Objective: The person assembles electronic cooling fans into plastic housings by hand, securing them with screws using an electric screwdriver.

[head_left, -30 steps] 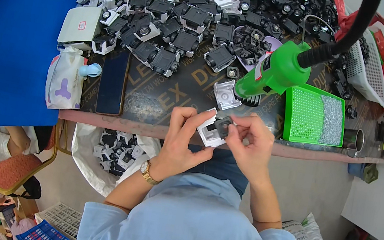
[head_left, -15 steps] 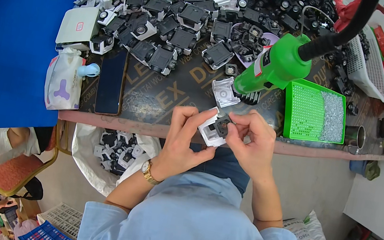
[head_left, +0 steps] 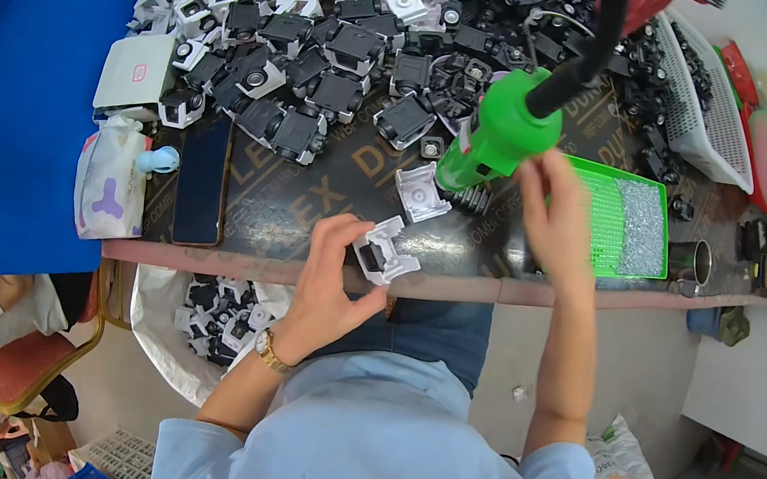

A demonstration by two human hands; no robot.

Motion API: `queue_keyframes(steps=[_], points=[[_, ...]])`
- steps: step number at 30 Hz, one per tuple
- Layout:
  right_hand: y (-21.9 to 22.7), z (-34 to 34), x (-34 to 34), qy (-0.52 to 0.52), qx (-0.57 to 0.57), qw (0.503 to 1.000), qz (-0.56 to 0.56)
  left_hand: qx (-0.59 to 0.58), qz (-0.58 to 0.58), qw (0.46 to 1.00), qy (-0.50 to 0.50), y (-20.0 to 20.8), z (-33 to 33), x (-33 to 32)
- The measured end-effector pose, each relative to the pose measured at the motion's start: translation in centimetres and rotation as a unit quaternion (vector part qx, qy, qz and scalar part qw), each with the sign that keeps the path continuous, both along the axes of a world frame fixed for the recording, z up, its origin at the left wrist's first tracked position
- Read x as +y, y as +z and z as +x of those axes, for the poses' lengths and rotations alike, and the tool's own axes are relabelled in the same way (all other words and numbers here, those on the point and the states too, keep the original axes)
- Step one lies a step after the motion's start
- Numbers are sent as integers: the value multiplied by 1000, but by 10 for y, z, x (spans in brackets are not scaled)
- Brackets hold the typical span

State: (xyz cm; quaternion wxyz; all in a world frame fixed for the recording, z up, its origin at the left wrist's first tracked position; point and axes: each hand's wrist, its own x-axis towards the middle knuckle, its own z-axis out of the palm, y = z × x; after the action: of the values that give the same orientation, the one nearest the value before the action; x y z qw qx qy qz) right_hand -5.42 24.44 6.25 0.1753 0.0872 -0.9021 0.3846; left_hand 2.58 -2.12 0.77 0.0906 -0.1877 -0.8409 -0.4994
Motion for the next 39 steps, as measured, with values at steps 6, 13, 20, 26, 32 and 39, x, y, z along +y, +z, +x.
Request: queue_keyframes(steps=[6, 13, 20, 26, 32, 39], points=[[-42, -77, 19, 14, 28, 979, 201, 41, -58, 997, 2, 1, -2, 2], [-28, -31, 12, -29, 66, 988, 139, 12, -58, 998, 13, -7, 3, 1], [-35, -59, 18, 8, 90, 982, 164, 13, -69, 997, 14, -9, 0, 7], [-58, -78, 26, 9, 86, 982, 167, 32, -97, 995, 15, -12, 1, 13], [-35, 26, -16, -30, -85, 978, -188, 34, -35, 999, 24, -3, 6, 10], [-45, 77, -67, 32, -71, 931, -357, -23, 60, 997, -41, 6, 11, 21]])
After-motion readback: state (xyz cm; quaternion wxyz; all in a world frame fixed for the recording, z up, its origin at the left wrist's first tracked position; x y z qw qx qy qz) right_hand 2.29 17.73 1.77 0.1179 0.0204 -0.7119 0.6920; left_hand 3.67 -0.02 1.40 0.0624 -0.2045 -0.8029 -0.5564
